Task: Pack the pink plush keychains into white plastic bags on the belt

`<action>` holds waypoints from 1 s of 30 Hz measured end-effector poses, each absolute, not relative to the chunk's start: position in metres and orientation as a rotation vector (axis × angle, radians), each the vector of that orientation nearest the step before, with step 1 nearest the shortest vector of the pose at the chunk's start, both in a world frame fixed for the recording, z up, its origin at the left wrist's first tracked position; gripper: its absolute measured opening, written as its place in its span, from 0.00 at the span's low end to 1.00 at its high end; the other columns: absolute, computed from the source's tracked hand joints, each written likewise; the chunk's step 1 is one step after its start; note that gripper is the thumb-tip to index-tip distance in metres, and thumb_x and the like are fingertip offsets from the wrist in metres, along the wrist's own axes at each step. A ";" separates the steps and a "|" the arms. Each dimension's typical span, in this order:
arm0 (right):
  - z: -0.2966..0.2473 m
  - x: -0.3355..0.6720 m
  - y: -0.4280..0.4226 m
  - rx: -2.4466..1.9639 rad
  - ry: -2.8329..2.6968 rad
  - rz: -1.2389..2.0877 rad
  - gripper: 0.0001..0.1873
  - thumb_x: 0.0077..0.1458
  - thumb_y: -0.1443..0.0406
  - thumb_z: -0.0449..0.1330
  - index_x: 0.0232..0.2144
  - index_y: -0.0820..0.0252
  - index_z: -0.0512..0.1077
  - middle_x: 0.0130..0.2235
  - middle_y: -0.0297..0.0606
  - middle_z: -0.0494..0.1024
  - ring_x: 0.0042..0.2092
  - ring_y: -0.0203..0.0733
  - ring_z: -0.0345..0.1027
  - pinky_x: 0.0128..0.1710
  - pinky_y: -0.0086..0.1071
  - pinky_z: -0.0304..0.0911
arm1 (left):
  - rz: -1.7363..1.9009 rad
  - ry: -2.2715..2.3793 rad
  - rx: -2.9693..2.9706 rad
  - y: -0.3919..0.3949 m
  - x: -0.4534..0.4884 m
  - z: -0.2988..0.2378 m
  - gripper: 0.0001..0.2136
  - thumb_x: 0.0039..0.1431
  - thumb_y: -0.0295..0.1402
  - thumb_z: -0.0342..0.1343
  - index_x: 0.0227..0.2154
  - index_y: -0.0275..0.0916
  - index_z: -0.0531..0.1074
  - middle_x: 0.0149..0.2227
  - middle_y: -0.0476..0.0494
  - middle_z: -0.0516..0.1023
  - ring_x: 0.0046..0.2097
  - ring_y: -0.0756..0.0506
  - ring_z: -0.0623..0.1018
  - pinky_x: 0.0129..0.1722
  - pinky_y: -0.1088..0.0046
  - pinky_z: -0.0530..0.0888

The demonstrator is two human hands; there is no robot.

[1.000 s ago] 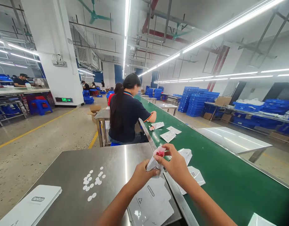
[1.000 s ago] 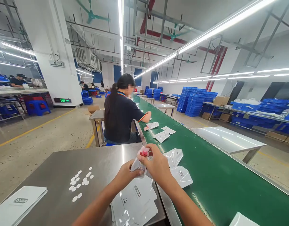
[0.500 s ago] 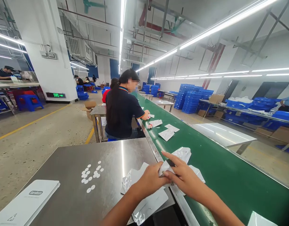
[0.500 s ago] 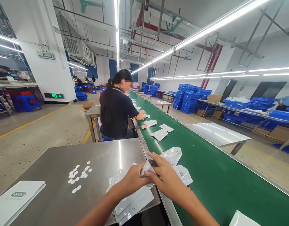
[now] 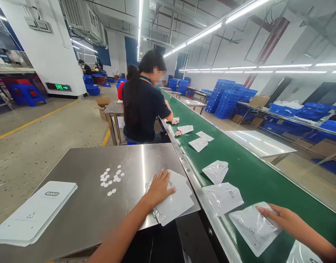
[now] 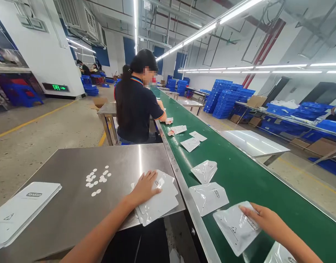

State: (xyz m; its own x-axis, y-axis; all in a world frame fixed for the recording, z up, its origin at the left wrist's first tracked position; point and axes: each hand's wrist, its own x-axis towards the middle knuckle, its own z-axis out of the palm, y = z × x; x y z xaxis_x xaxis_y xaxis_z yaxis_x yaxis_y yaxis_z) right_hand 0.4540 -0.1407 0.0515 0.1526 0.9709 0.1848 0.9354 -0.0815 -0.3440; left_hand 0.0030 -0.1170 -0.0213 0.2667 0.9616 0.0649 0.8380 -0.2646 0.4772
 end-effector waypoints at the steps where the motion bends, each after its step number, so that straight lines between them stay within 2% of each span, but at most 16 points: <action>1: 0.049 0.462 -0.139 -2.144 -1.828 0.265 0.19 0.36 0.46 0.61 0.20 0.53 0.74 0.28 0.45 0.78 0.28 0.51 0.72 0.25 0.37 0.63 | 0.500 1.665 2.209 -0.115 0.003 -0.024 0.29 0.57 0.43 0.47 0.59 0.36 0.52 0.63 0.40 0.50 0.64 0.38 0.48 0.60 0.53 0.46; 3: 0.048 0.465 -0.137 -2.259 -1.819 0.374 0.19 0.37 0.47 0.61 0.28 0.50 0.76 0.37 0.48 0.78 0.32 0.54 0.73 0.27 0.39 0.64 | 0.545 1.687 2.231 -0.111 0.002 -0.025 0.22 0.61 0.38 0.42 0.57 0.39 0.57 0.61 0.43 0.56 0.63 0.41 0.53 0.60 0.55 0.49; 5: 0.054 0.446 -0.135 -2.212 -1.821 0.146 0.19 0.41 0.46 0.58 0.33 0.47 0.74 0.43 0.47 0.75 0.35 0.53 0.73 0.28 0.40 0.64 | 0.613 1.696 2.253 -0.108 -0.001 -0.024 0.19 0.62 0.35 0.40 0.55 0.42 0.60 0.59 0.46 0.62 0.61 0.43 0.57 0.60 0.56 0.51; 8: 0.065 0.377 -0.135 -1.853 -1.971 -0.089 0.20 0.51 0.48 0.50 0.42 0.47 0.71 0.49 0.40 0.72 0.42 0.49 0.70 0.31 0.39 0.66 | 0.762 1.704 2.323 -0.109 -0.003 -0.014 0.17 0.63 0.32 0.41 0.54 0.44 0.62 0.58 0.47 0.64 0.61 0.43 0.58 0.60 0.55 0.52; 10: 0.071 0.316 -0.135 -1.598 -2.115 0.031 0.21 0.55 0.50 0.48 0.45 0.49 0.69 0.49 0.39 0.72 0.45 0.48 0.69 0.31 0.36 0.67 | 0.907 1.647 2.389 -0.115 -0.001 -0.002 0.17 0.63 0.32 0.42 0.54 0.44 0.61 0.58 0.46 0.64 0.60 0.43 0.59 0.59 0.55 0.53; 12: 0.075 0.259 -0.132 -1.354 -2.259 0.160 0.20 0.57 0.53 0.48 0.49 0.52 0.65 0.50 0.40 0.71 0.49 0.46 0.65 0.40 0.36 0.66 | 1.048 1.501 2.424 -0.126 0.002 0.014 0.18 0.62 0.33 0.44 0.56 0.45 0.59 0.58 0.45 0.64 0.59 0.43 0.62 0.58 0.59 0.58; 13: 0.076 0.234 -0.131 -1.222 -2.314 0.206 0.21 0.56 0.54 0.50 0.50 0.54 0.64 0.50 0.40 0.71 0.49 0.46 0.65 0.42 0.37 0.65 | 1.101 1.416 2.412 -0.134 0.003 0.022 0.19 0.62 0.33 0.44 0.56 0.46 0.58 0.57 0.46 0.64 0.57 0.44 0.64 0.56 0.61 0.60; 15: 0.079 0.196 -0.130 -1.084 -2.371 0.332 0.18 0.56 0.55 0.52 0.45 0.56 0.67 0.43 0.40 0.74 0.42 0.43 0.68 0.39 0.34 0.65 | 1.172 1.302 2.296 -0.150 -0.001 0.037 0.21 0.61 0.32 0.45 0.57 0.50 0.56 0.57 0.48 0.65 0.56 0.45 0.66 0.55 0.63 0.63; 18: 0.088 0.165 -0.133 -0.949 -2.418 0.495 0.12 0.58 0.58 0.51 0.38 0.57 0.70 0.34 0.36 0.76 0.33 0.38 0.68 0.33 0.30 0.63 | 1.177 1.285 1.874 -0.176 -0.019 0.049 0.31 0.55 0.35 0.55 0.59 0.53 0.48 0.55 0.47 0.66 0.50 0.44 0.70 0.49 0.64 0.67; 20: 0.096 0.154 -0.137 -0.833 -2.503 0.604 0.11 0.59 0.60 0.50 0.39 0.55 0.70 0.35 0.34 0.76 0.34 0.37 0.68 0.34 0.28 0.61 | 1.088 1.208 1.566 -0.189 -0.036 0.050 0.39 0.48 0.38 0.60 0.60 0.51 0.45 0.50 0.45 0.69 0.41 0.46 0.74 0.41 0.68 0.71; 21: 0.099 0.151 -0.138 -0.781 -2.562 0.666 0.11 0.59 0.60 0.50 0.40 0.53 0.70 0.36 0.33 0.76 0.36 0.36 0.68 0.35 0.27 0.61 | 1.040 1.142 1.456 -0.194 -0.044 0.048 0.39 0.47 0.39 0.61 0.60 0.49 0.47 0.47 0.44 0.71 0.37 0.47 0.74 0.37 0.70 0.71; 23: 0.105 0.144 -0.139 -0.736 -2.669 0.753 0.11 0.58 0.60 0.51 0.41 0.52 0.71 0.36 0.32 0.76 0.36 0.36 0.68 0.33 0.26 0.60 | 0.994 1.023 1.314 -0.198 -0.054 0.043 0.32 0.46 0.40 0.62 0.55 0.43 0.59 0.39 0.46 0.73 0.34 0.49 0.73 0.33 0.73 0.70; 25: 0.108 0.139 -0.134 -0.794 -2.727 0.739 0.11 0.57 0.60 0.52 0.40 0.52 0.71 0.34 0.32 0.76 0.34 0.37 0.67 0.31 0.26 0.59 | 1.061 1.021 1.240 -0.195 -0.056 0.036 0.22 0.45 0.40 0.62 0.44 0.38 0.68 0.34 0.48 0.72 0.33 0.48 0.72 0.32 0.74 0.68; 27: 0.109 0.137 -0.127 -0.911 -2.724 0.678 0.12 0.57 0.59 0.52 0.40 0.52 0.71 0.32 0.33 0.76 0.32 0.37 0.67 0.29 0.27 0.57 | 1.219 1.128 1.192 -0.188 -0.052 0.033 0.16 0.44 0.40 0.62 0.34 0.37 0.69 0.30 0.50 0.71 0.33 0.49 0.71 0.31 0.75 0.67; 30: 0.113 0.140 -0.116 -1.018 -2.665 0.694 0.12 0.57 0.58 0.51 0.40 0.53 0.70 0.30 0.33 0.75 0.30 0.37 0.66 0.28 0.27 0.56 | 1.400 1.174 1.171 -0.175 -0.046 0.037 0.16 0.43 0.40 0.63 0.32 0.38 0.67 0.30 0.50 0.71 0.34 0.48 0.71 0.31 0.76 0.66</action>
State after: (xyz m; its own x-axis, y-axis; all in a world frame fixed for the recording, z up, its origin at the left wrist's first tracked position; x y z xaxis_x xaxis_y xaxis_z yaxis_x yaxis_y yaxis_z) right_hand 0.1398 -0.1158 0.1132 -0.7411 0.6711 0.0228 0.5747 0.6515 -0.4952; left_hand -0.0460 -0.1748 0.0372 -0.1087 0.9892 0.0981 -0.0765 -0.1067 0.9913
